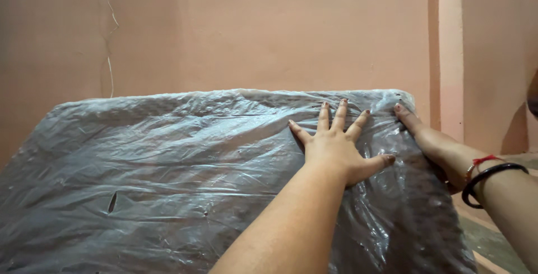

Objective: The person attaches small black caps to the four legs of a brown plastic two-tier stand, then places a plastic-wrapped cushion on the top tier and adjusts it.

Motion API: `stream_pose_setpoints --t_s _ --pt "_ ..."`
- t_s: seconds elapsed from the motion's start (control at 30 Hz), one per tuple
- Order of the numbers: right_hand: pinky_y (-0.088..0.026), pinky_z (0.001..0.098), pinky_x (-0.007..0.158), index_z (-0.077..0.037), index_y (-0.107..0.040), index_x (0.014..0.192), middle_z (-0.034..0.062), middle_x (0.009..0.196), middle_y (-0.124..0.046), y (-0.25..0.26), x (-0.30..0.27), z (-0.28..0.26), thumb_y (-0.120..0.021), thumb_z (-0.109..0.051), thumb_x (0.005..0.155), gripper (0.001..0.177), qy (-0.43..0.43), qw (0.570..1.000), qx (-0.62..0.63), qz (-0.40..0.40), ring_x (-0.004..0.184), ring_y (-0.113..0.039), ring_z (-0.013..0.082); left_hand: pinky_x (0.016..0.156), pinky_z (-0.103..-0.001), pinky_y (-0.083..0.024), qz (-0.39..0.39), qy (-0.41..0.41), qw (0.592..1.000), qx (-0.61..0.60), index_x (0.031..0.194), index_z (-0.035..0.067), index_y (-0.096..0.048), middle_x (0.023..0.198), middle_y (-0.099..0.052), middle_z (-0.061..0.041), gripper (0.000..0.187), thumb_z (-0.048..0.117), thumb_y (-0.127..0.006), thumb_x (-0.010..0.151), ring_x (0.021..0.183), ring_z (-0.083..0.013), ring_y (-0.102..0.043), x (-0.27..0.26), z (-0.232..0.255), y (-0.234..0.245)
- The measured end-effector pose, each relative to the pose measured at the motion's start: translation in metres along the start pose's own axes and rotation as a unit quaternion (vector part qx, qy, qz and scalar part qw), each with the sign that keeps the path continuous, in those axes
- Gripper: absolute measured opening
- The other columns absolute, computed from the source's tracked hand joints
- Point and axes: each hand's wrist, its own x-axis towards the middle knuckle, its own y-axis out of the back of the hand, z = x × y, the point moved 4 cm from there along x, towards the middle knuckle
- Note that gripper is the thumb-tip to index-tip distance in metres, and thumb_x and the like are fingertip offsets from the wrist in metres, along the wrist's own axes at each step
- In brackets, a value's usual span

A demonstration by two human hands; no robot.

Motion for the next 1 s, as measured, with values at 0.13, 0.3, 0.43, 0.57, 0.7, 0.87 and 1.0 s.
stream_pose_setpoints --t_s 0.13,0.3,0.43,0.57,0.7,0.87,1.0 --pt "-0.052 0.0563 0.100 -0.004 -0.050 0.150 0.0257 0.134 -0.069 -0.004 -0.007 0.011 -0.037 -0.092 0.082 0.112 0.018 0.997 0.065 -0.022 0.121 -0.068 0.0392 0.108 -0.087 0.004 -0.004 0.001 1.000 -0.002 0.160 0.042 -0.017 0.171 0.002 0.000 0.102 0.082 -0.054 0.074 0.157 -0.0281 0.009 -0.002 0.000 0.002" --pt "-0.048 0.0626 0.105 -0.001 -0.036 0.158 0.0326 0.142 -0.060 -0.011 -0.013 0.037 -0.040 -0.081 0.092 0.104 0.036 0.995 0.089 -0.002 0.129 -0.061 0.0459 0.108 -0.087 0.004 -0.012 0.006 1.000 -0.002 0.160 0.043 -0.012 0.171 0.004 0.001 0.105 0.084 -0.053 0.072 0.157 -0.0280 0.011 -0.003 0.002 0.003" --pt "-0.050 0.0546 0.107 0.004 -0.040 0.157 0.0326 0.144 -0.063 -0.014 -0.008 0.056 -0.040 -0.080 0.091 0.107 0.024 0.996 0.090 0.007 0.131 -0.063 0.0446 0.108 -0.086 0.005 -0.033 0.003 0.999 0.002 0.160 0.043 -0.010 0.171 0.006 0.001 0.111 0.088 -0.055 0.069 0.157 -0.0285 0.014 -0.001 0.000 0.001" --pt "-0.047 0.0538 0.110 0.006 -0.030 0.160 0.0359 0.147 -0.054 -0.012 -0.004 0.061 -0.039 -0.084 0.092 0.113 0.019 0.998 0.037 0.036 0.135 -0.056 0.0453 0.108 -0.086 0.006 -0.030 -0.007 1.000 -0.001 0.160 0.044 -0.011 0.171 0.005 0.000 0.113 0.089 -0.055 0.067 0.157 -0.0284 0.013 0.000 -0.003 0.002" --pt "-0.047 0.0518 0.113 0.004 -0.031 0.162 0.0329 0.149 -0.058 -0.011 -0.004 0.063 -0.037 -0.084 0.090 0.114 0.000 0.998 0.055 0.021 0.137 -0.060 0.0426 0.108 -0.087 0.006 -0.037 -0.013 0.999 -0.002 0.160 0.044 -0.013 0.172 0.005 0.000 0.112 0.088 -0.056 0.066 0.157 -0.0287 0.013 -0.002 -0.004 0.005" --pt "-0.044 0.0564 0.114 -0.006 -0.022 0.165 0.0268 0.155 -0.050 -0.007 -0.008 0.066 -0.035 -0.089 0.083 0.118 -0.001 0.999 0.044 -0.005 0.142 -0.052 0.0396 0.108 -0.085 0.008 -0.038 -0.016 0.999 -0.010 0.160 0.045 -0.011 0.171 0.008 0.001 0.115 0.089 -0.058 0.064 0.157 -0.0285 0.013 -0.003 -0.006 0.004" --pt "-0.046 0.0622 0.109 -0.005 -0.023 0.165 0.0305 0.153 -0.052 -0.008 -0.018 0.088 -0.038 -0.094 0.081 0.123 -0.045 0.997 0.062 -0.030 0.138 -0.054 0.0436 0.108 -0.086 0.009 -0.041 -0.018 0.999 -0.015 0.160 0.045 -0.011 0.171 0.007 0.001 0.114 0.090 -0.054 0.065 0.157 -0.0284 0.013 -0.003 -0.005 0.004"
